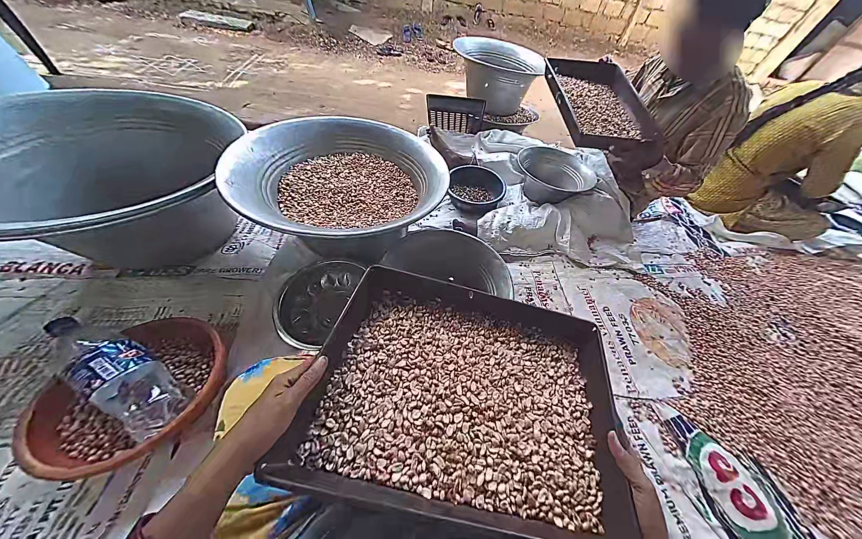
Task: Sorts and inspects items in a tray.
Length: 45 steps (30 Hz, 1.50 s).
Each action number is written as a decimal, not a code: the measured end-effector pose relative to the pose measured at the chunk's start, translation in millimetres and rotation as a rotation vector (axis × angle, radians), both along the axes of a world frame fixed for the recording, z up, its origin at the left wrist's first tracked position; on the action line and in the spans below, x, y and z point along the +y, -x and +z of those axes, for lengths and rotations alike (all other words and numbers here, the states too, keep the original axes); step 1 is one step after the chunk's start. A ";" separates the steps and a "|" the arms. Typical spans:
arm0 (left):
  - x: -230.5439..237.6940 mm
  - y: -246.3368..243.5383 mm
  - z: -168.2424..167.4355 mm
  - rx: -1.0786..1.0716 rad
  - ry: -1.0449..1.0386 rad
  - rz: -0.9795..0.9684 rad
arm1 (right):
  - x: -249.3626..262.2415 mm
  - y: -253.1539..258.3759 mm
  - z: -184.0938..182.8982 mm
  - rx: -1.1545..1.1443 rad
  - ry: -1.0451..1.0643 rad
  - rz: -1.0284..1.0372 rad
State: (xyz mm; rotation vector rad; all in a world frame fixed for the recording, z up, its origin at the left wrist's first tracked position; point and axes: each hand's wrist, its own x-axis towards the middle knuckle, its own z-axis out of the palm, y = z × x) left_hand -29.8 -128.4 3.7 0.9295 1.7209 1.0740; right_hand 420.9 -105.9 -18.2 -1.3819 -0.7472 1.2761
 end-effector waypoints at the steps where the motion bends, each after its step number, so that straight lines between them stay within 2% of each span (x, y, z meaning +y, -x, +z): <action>1: -3.3 0.1 12.3 0.034 -0.052 0.006 | -1.8 1.9 12.4 0.024 -0.045 -0.006; 3: -8.2 3.2 31.1 0.115 -0.155 0.027 | -3.9 4.6 31.0 0.058 -0.132 -0.026; 5: 1.0 1.9 28.9 0.148 -0.217 0.039 | 2.6 2.4 25.4 0.020 -0.139 -0.023; 8: 12.5 -4.2 -3.6 0.034 -0.035 -0.027 | 18.4 -1.0 -17.1 0.018 -0.036 0.013; 11: 12.5 -2.7 -19.3 -0.018 0.069 -0.038 | 14.0 -9.8 -33.3 0.010 -0.004 0.064; 14: 1.6 -1.0 -7.0 -0.032 0.053 -0.021 | 2.9 -4.7 -14.9 -0.011 0.003 0.040; 17: -8.6 -2.9 23.9 0.022 -0.101 0.007 | -4.6 -1.3 15.9 0.049 -0.105 0.011; 19: -9.8 -1.1 32.8 0.096 -0.188 0.036 | -5.9 -1.0 22.1 0.024 -0.145 0.011; 20: -4.1 -0.7 27.7 0.112 -0.194 0.034 | -1.4 0.0 16.8 -0.016 -0.104 -0.003; 22: 2.7 -3.6 2.0 0.099 -0.074 -0.001 | 3.3 -2.7 -11.3 -0.075 0.017 0.005; 24: 7.5 -2.5 -15.5 0.012 0.057 -0.026 | 13.8 -7.0 -26.8 -0.081 0.023 0.070; 28: -11.3 -0.5 -37.6 -0.038 0.092 0.000 | -3.2 -9.4 -42.8 -0.086 0.059 0.110; 30: -5.0 -2.7 -24.2 -0.036 0.057 -0.016 | -0.9 -8.3 -43.1 -0.032 0.048 0.081; 33: -4.6 -13.7 22.9 0.029 -0.116 -0.088 | 2.3 -9.3 -44.9 0.094 0.005 0.002; 35: -4.4 -17.4 49.6 0.013 -0.210 -0.132 | 4.3 -6.9 -46.1 0.114 -0.002 -0.040; 36: -1.4 -19.3 52.9 -0.019 -0.220 -0.136 | 4.4 -8.3 -46.5 0.089 0.006 -0.044; 40: 21.1 -9.3 21.6 -0.082 -0.144 -0.133 | 2.5 -4.2 -46.8 0.001 0.011 -0.040; 45: 15.3 -2.7 -11.2 -0.138 -0.067 -0.104 | 4.4 -14.9 -46.1 -0.035 0.058 0.043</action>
